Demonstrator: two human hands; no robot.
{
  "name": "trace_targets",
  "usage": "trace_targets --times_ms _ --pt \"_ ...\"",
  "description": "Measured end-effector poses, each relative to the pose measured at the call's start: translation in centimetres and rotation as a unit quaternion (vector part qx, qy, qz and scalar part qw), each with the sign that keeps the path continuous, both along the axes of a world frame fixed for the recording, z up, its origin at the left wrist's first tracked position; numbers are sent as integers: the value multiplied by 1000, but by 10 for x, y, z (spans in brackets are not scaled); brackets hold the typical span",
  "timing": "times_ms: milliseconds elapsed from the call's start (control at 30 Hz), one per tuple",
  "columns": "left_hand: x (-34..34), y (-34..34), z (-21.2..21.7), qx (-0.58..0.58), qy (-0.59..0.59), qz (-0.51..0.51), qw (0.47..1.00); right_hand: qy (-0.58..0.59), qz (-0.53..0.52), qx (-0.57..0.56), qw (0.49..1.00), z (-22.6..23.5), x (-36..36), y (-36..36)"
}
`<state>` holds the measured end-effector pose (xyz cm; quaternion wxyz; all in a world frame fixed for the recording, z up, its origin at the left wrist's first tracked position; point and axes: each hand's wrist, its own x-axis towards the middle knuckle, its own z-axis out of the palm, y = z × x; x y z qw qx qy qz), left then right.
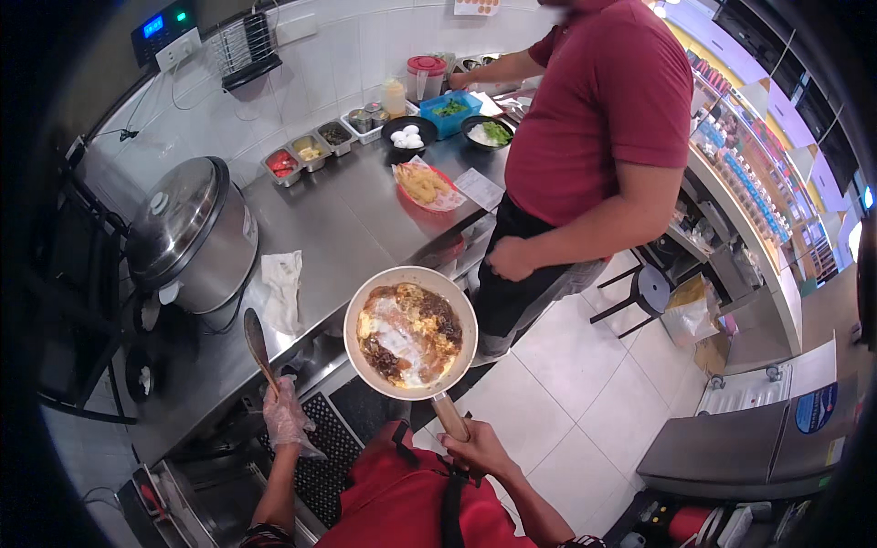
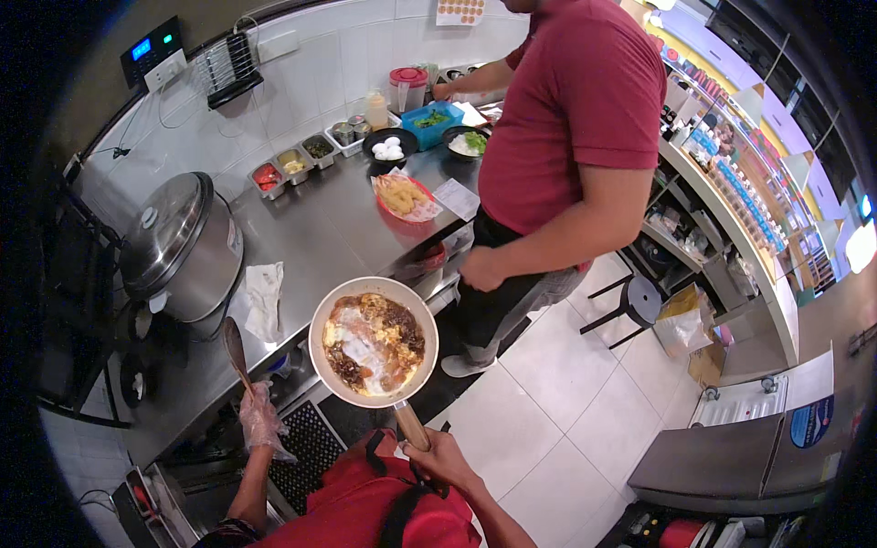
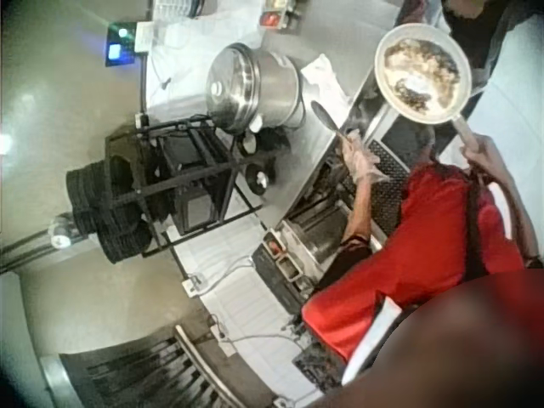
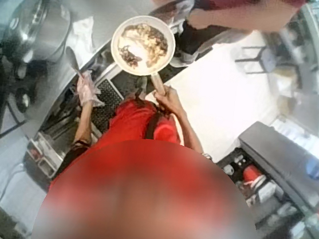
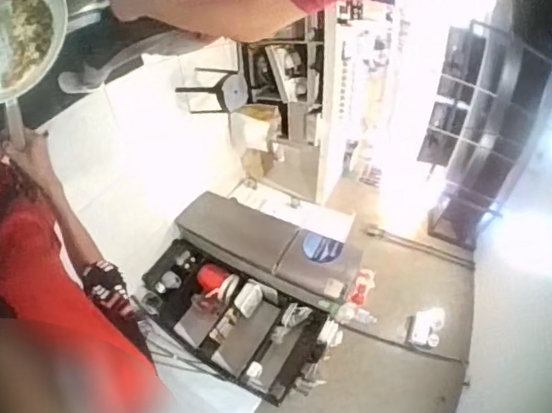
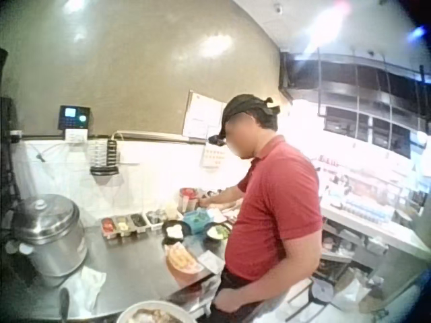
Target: The person assembles a rice bowl by adding lettuce to a bowl of rice, then retrieves a pan of cooked egg and meat from the stove and pours it over the rice. They season the dish with a shaker and place the bowl on a tray with cutlery before carrying it to the service counter.
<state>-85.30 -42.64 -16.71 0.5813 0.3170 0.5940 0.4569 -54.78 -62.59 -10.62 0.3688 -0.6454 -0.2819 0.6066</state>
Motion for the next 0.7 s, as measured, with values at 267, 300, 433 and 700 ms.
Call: trace_targets --times_ms 267,300,433,700 --pt "13 -111 -24 40 154 45 986 12 54 19 998 -8 31 -29" --pt "16 -129 -31 48 173 49 983 20 58 12 998 -10 33 -36" --pt "6 -173 -54 110 206 -6 972 22 77 -7 997 -19 36 -59" --pt "-38 -193 -102 -61 625 -203 751 9 67 -6 998 -20 62 -114"
